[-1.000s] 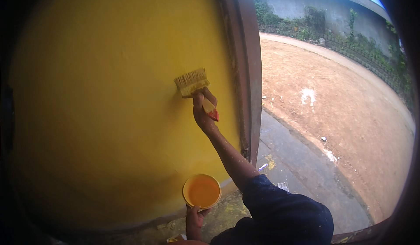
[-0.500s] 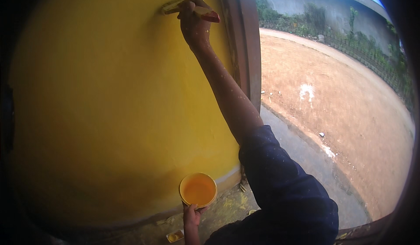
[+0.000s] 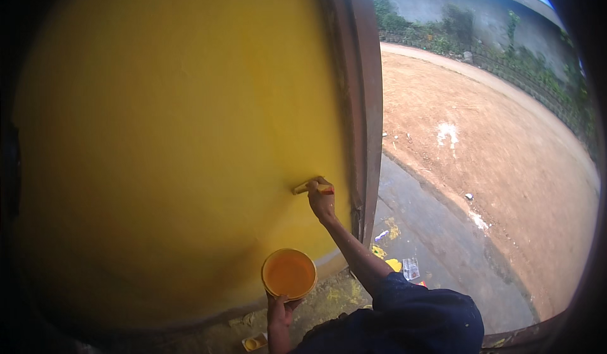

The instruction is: The person paints a wall yellow using a brush and a small bucket of paint. They repeatedly dip the brush into the bucket and apply paint to the wall in vertical strokes, working along the lower section near the floor.

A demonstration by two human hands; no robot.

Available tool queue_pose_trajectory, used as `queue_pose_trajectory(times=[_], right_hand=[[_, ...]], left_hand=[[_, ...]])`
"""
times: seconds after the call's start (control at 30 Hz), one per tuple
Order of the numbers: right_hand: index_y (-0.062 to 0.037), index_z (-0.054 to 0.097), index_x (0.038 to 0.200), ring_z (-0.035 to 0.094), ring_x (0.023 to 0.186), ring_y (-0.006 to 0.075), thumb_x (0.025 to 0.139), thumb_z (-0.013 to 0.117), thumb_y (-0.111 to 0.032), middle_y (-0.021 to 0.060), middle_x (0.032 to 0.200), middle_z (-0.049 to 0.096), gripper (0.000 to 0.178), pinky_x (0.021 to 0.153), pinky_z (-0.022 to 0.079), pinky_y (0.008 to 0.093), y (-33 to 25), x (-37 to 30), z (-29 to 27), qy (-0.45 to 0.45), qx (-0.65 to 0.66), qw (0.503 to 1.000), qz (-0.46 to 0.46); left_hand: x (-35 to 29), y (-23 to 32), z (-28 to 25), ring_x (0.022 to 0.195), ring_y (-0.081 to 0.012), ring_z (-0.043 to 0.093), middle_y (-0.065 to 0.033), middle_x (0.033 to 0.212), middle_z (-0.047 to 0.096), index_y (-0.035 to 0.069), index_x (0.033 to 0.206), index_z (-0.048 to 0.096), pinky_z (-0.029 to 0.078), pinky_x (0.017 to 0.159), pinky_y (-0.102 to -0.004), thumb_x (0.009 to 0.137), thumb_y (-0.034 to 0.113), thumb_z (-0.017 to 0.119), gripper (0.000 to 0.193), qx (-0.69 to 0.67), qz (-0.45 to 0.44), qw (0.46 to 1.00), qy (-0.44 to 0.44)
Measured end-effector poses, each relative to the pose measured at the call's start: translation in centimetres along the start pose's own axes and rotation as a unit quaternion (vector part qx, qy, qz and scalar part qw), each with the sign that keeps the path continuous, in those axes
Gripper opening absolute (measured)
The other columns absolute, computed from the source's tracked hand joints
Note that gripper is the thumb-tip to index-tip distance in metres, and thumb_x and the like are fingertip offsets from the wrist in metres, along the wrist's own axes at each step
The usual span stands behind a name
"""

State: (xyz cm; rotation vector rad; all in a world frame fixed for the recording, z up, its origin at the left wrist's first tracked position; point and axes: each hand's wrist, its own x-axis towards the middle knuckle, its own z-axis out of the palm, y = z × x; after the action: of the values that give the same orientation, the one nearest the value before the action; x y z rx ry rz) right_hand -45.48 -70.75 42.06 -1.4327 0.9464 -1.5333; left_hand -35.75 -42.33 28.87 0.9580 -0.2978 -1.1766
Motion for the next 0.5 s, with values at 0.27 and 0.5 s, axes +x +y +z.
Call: queue_pose_trajectory(times=[0.27,0.5], right_hand=[[0.0018,0.059,0.082,0.052,0.057,0.0095,0.093,0.047,-0.017,0.0048,0.064,0.056,0.025,0.053,0.042,0.0255,-21.0,14.4,1.3,0.04,0.182,0.917,-0.354],[0.0,0.064,0.087,0.067,0.075,0.0271,0.089,0.05,-0.014,0.0169,0.078,0.065,0.02,0.068,0.051,0.0345,-4.6,2.2,-2.4,-0.121,-0.133,0.972,-0.149]], left_hand=[[-0.7,0.0,0.8,0.104,-0.0343,0.062,-0.0157,0.129,0.048,0.014,0.143,0.024,0.061,0.078,-0.047,0.084,-0.002,0.049,0.066,0.005,0.006,0.999,0.033],[-0.3,1.2,1.0,0.107,-0.0344,0.062,-0.018,0.13,0.048,0.012,0.144,0.021,0.061,0.08,-0.0446,0.086,-0.001,0.049,0.065,-0.013,0.032,0.999,0.001]])
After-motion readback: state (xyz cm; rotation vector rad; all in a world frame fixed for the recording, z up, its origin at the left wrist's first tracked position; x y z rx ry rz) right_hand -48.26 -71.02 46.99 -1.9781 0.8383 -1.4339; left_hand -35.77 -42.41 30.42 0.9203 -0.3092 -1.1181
